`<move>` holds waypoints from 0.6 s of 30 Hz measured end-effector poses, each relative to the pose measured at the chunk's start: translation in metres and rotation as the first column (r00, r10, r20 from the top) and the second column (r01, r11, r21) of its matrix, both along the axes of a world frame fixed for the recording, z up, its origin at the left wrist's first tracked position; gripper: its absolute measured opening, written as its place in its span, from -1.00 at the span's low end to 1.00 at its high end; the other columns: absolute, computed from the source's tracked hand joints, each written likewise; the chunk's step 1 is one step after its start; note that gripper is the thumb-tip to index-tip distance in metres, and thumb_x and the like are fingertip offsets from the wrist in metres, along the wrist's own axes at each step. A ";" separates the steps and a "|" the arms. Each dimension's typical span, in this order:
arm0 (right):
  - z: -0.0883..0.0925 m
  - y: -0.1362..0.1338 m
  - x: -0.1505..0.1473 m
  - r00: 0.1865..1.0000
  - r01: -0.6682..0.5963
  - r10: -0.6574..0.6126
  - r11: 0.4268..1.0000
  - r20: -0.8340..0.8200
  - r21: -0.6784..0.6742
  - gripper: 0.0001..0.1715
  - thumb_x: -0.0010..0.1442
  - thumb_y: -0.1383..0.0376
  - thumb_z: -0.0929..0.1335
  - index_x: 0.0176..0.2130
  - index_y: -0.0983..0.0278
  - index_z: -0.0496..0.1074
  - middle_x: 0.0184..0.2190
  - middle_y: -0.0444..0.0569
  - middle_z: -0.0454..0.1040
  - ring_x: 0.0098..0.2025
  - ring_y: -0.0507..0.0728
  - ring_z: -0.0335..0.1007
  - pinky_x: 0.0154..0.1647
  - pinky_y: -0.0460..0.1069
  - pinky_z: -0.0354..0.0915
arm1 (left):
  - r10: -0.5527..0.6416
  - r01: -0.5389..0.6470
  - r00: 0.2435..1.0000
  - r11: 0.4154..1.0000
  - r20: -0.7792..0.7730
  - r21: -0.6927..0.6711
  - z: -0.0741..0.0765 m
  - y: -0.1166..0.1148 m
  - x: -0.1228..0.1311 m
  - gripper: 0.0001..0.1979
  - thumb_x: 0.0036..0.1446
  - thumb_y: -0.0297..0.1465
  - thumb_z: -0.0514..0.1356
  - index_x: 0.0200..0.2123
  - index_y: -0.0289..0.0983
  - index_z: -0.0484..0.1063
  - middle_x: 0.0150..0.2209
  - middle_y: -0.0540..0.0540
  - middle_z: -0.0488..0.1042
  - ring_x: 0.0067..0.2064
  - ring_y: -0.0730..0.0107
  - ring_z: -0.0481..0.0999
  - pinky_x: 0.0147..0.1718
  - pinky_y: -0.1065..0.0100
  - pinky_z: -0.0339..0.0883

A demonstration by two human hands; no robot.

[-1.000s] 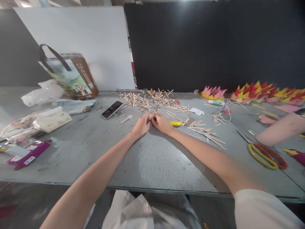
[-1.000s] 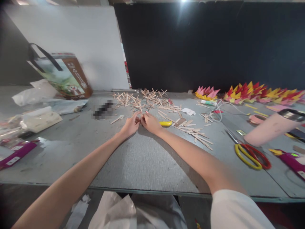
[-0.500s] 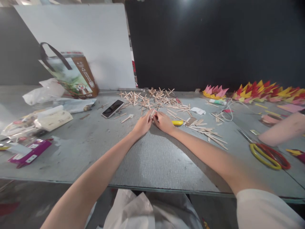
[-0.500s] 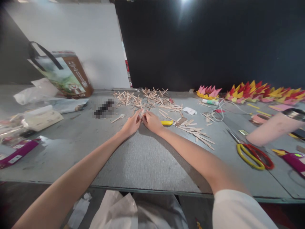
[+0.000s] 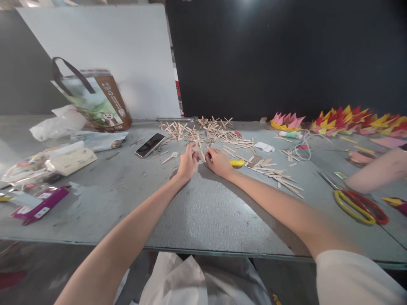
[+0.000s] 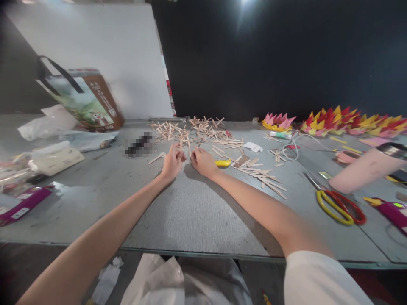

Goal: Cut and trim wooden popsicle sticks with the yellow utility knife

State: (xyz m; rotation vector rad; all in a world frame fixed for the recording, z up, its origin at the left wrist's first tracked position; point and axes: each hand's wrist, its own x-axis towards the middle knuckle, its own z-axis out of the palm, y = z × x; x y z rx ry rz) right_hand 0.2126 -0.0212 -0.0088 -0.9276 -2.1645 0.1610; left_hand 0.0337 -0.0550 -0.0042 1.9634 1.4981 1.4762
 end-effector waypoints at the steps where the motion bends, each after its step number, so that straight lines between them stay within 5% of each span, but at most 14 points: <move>1: 0.000 0.000 0.000 1.000 -0.002 0.002 1.000 -0.009 -0.003 -0.81 0.44 0.31 0.23 -0.03 0.26 0.39 -0.15 0.11 0.54 -0.05 0.26 0.49 -0.01 0.09 0.36 | 0.002 -0.002 1.000 1.000 0.011 -0.017 0.000 0.000 0.000 -0.67 0.39 -0.40 0.04 0.17 -0.23 0.32 -0.45 0.04 0.51 -0.45 0.45 0.48 -0.32 0.43 0.31; 4: 0.003 -0.003 0.002 0.999 -0.015 0.015 1.000 -0.043 -0.004 -0.55 0.44 0.34 0.20 0.28 0.28 0.21 -0.01 0.13 0.51 -0.08 0.23 0.50 -0.07 0.07 0.39 | -0.055 0.066 0.993 0.992 0.101 -0.104 -0.001 0.000 0.000 -0.61 0.29 -0.46 0.06 0.17 -0.22 0.29 -0.53 0.12 0.38 -0.51 0.46 0.36 -0.40 0.42 0.22; 7: 0.007 -0.006 0.004 0.994 -0.101 0.102 0.994 -0.044 0.034 -0.37 0.42 0.41 0.17 0.41 0.19 0.08 0.21 0.15 0.39 0.10 0.25 0.45 0.00 0.09 0.41 | -0.161 0.200 0.965 0.962 0.208 -0.186 -0.003 0.001 0.001 -0.52 0.14 -0.52 0.08 0.16 -0.23 0.26 -0.59 0.19 0.30 -0.55 0.46 0.27 -0.42 0.41 0.16; 10: 0.009 -0.009 0.003 0.988 -0.153 0.154 0.987 -0.011 0.048 -0.43 0.43 0.41 0.16 0.35 0.13 0.20 0.25 0.11 0.35 0.17 0.26 0.40 0.06 0.10 0.40 | -0.222 0.277 0.944 0.935 0.244 -0.223 -0.005 0.002 0.003 -0.56 0.11 -0.51 0.07 0.10 -0.23 0.26 -0.62 0.20 0.26 -0.58 0.46 0.23 -0.46 0.42 0.11; 18: 0.006 -0.007 0.002 0.995 -0.087 0.088 0.995 -0.038 0.038 -0.66 0.50 0.26 0.20 0.19 0.15 0.36 0.05 0.10 0.39 -0.03 0.22 0.44 -0.07 0.06 0.42 | -0.293 0.375 0.906 0.891 0.306 -0.255 -0.011 0.007 0.003 -0.62 0.16 -0.49 0.08 0.06 -0.20 0.25 -0.63 0.22 0.17 -0.61 0.48 0.21 -0.48 0.44 0.07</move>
